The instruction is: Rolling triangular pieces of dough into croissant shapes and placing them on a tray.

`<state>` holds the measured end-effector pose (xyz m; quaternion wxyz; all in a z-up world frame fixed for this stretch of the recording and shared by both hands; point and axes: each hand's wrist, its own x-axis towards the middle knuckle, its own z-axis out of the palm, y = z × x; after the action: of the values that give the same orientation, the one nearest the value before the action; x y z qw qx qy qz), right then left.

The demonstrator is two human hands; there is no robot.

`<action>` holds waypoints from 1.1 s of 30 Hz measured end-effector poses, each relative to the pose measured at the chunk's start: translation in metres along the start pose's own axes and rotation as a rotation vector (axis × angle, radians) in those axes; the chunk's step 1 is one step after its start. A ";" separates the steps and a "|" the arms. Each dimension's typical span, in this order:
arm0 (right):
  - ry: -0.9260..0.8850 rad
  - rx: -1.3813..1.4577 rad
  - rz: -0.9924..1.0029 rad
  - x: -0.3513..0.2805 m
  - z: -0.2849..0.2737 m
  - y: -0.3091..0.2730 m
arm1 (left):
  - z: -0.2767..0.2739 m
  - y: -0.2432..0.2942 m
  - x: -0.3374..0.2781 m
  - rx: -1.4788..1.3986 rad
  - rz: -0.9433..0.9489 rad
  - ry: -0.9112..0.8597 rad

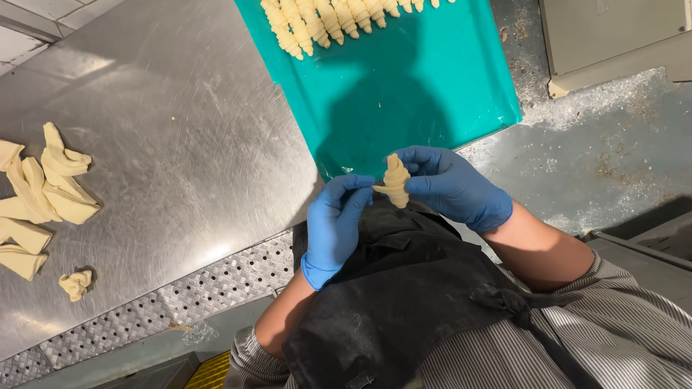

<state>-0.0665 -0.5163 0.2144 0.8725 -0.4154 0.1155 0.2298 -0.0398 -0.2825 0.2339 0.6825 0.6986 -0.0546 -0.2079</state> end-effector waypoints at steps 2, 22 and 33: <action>-0.027 0.042 0.008 0.002 0.001 0.001 | 0.000 0.000 0.002 0.032 0.045 -0.021; 0.132 -0.549 -0.307 0.293 -0.055 0.030 | -0.081 -0.045 -0.035 -0.182 -0.197 0.459; 0.497 -1.363 -0.720 0.336 -0.039 0.091 | -0.132 -0.059 -0.063 -0.310 -0.203 0.605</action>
<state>0.1799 -0.3941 -0.0030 0.3971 -0.9064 -0.0004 -0.1443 -0.0608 -0.1334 0.1876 0.7415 0.6185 0.2519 -0.0641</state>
